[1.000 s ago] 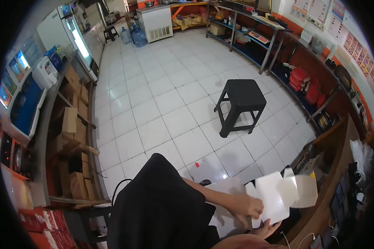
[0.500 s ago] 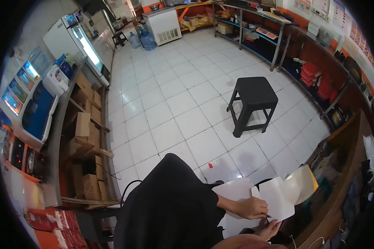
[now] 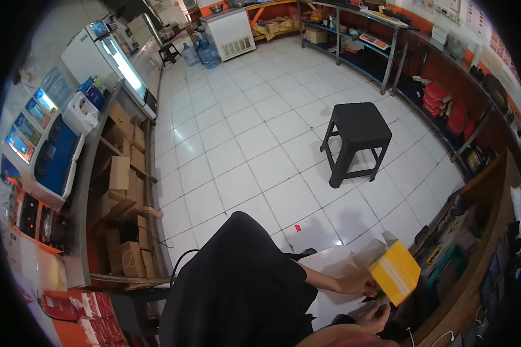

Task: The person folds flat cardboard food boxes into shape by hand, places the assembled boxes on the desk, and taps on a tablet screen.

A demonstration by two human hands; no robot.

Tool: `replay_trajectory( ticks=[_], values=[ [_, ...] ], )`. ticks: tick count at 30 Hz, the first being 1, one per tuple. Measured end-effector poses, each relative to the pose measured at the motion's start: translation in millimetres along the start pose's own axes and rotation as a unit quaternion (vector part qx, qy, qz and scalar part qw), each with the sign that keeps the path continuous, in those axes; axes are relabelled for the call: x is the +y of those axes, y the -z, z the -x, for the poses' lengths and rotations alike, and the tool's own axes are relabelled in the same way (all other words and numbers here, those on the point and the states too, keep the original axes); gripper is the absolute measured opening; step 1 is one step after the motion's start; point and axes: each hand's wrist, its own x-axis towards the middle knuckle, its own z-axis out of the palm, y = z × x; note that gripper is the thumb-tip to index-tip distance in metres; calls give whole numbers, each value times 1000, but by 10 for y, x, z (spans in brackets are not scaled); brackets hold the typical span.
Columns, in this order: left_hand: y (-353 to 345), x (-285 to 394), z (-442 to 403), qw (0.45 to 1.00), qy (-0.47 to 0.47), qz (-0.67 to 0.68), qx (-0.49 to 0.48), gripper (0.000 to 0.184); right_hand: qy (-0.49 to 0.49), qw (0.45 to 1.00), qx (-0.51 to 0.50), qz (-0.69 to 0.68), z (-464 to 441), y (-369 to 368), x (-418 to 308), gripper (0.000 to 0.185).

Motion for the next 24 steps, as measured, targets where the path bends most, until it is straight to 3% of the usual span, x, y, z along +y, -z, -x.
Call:
replay_trajectory(
  ticks=[2, 5, 8, 11, 14, 17, 20, 23, 24],
  values=[
    [-16, 91, 17, 999, 6, 40, 7, 8, -22, 999, -6, -27, 8, 6, -14, 20],
    [17, 163, -32, 995, 37, -65, -64, 2, -54, 996, -11, -68, 7, 19, -12, 23],
    [-60, -12, -34, 997, 26, -44, -52, 5, -47, 984, -58, -163, 1, 13, 399, 19],
    [-21, -72, -48, 992, -59, -87, -65, 12, -40, 980, -13, -192, 55, -61, 475, 17],
    [44, -54, -94, 984, 17, 65, -168, 20, -52, 952, -50, -297, 71, -88, 712, 12],
    [41, 47, -148, 986, -13, 5, -164, 24, -58, 961, -67, -263, 86, -123, 808, 8],
    [39, 72, -164, 980, 13, 28, -197, 26, -75, 959, -70, -265, 76, 68, -23, 6],
    [25, 80, -146, 989, -84, -3, -123, 26, -6, 975, 14, -220, 39, 13, -278, 10],
    [21, 86, -149, 992, -67, 13, -108, 26, -19, 979, 6, -202, 39, 4, -283, 12]
  ],
)
